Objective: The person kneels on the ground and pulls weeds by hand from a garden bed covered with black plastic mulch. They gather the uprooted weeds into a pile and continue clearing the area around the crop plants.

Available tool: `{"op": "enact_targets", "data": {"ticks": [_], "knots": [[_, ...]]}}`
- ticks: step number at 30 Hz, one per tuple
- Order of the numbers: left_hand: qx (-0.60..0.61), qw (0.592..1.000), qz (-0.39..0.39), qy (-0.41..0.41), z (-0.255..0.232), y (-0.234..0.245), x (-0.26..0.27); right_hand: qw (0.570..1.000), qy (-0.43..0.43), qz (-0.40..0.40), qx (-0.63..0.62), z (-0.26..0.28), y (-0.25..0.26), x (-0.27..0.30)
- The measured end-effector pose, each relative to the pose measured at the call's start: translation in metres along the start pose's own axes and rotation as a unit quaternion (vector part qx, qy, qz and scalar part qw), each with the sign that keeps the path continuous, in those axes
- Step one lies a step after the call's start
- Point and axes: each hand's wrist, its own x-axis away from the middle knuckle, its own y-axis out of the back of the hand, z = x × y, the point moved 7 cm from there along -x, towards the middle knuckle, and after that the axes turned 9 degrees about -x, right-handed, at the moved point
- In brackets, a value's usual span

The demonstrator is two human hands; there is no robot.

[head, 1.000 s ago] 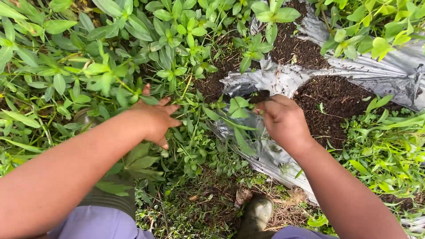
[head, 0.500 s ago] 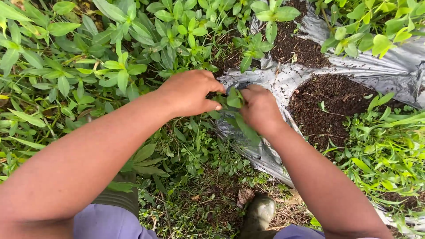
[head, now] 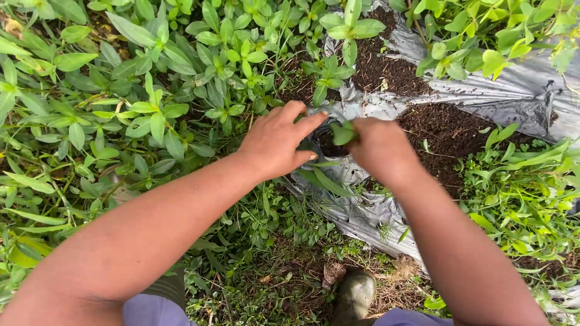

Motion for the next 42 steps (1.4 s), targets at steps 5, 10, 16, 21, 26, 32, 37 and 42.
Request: {"op": "enact_targets", "data": {"ticks": [5,10,16,21,26,32,37,42], "knots": [[-0.134,0.985,-0.106,-0.025,0.029,-0.056,-0.026,0.93,0.201,-0.189,0.243,-0.007,-0.057,-0.015],[-0.119,0.985,-0.116,-0.051,0.025,-0.036,-0.016,0.956,0.25,-0.14,0.065,-0.024,0.006,0.034],[-0.07,0.988,-0.134,-0.034,0.02,-0.033,-0.035,0.966,0.117,-0.092,-0.213,-0.139,0.053,0.168],[-0.098,0.972,-0.175,-0.122,-0.059,-0.02,-0.056,0.966,0.051,0.042,-0.249,-0.176,-0.013,0.217],[-0.009,0.973,-0.14,-0.181,-0.154,-0.036,-0.063,0.993,0.039,-0.053,-0.098,-0.179,0.013,0.216],[-0.007,0.989,-0.077,-0.124,-0.185,-0.063,-0.075,0.93,0.169,-0.271,0.183,-0.164,0.0,0.142],[0.051,0.995,-0.059,-0.058,-0.156,-0.07,-0.069,0.945,0.165,-0.245,0.138,-0.18,-0.005,0.108],[0.093,0.985,-0.143,-0.032,-0.127,-0.081,-0.067,0.955,0.189,-0.218,0.071,-0.134,0.004,0.121]]}}
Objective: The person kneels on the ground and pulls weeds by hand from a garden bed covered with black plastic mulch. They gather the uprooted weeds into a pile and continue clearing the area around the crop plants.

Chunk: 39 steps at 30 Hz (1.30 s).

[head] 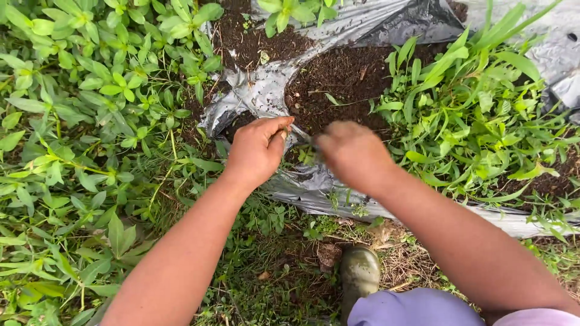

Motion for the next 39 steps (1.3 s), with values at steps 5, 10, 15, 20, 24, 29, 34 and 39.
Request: {"op": "enact_targets", "data": {"ticks": [5,10,15,20,24,29,34,39], "knots": [[0.058,0.997,-0.014,0.049,0.001,-0.009,0.007,0.993,0.104,-0.055,0.01,0.022,-0.057,0.001],[0.022,0.998,-0.058,0.026,-0.001,-0.006,0.008,0.984,0.125,-0.099,-0.079,0.018,-0.049,0.004],[0.007,0.996,-0.084,0.009,-0.025,0.003,0.001,0.944,0.105,-0.101,-0.295,0.035,0.076,0.031],[0.052,0.998,-0.032,0.019,-0.053,-0.025,-0.012,0.925,-0.093,0.103,-0.353,-0.008,0.088,0.163],[0.066,0.998,0.011,-0.015,-0.111,-0.075,-0.029,0.935,-0.27,0.011,-0.231,-0.065,0.114,0.261],[-0.003,0.987,0.039,-0.158,-0.194,-0.128,-0.032,0.896,-0.343,-0.282,-0.001,-0.166,0.123,0.331],[-0.053,0.981,0.117,-0.146,-0.227,-0.137,-0.01,0.887,-0.375,-0.265,0.058,-0.21,0.101,0.285],[-0.097,0.973,0.148,-0.151,-0.235,-0.142,-0.007,0.892,-0.316,-0.308,0.094,-0.236,0.063,0.273]]}}
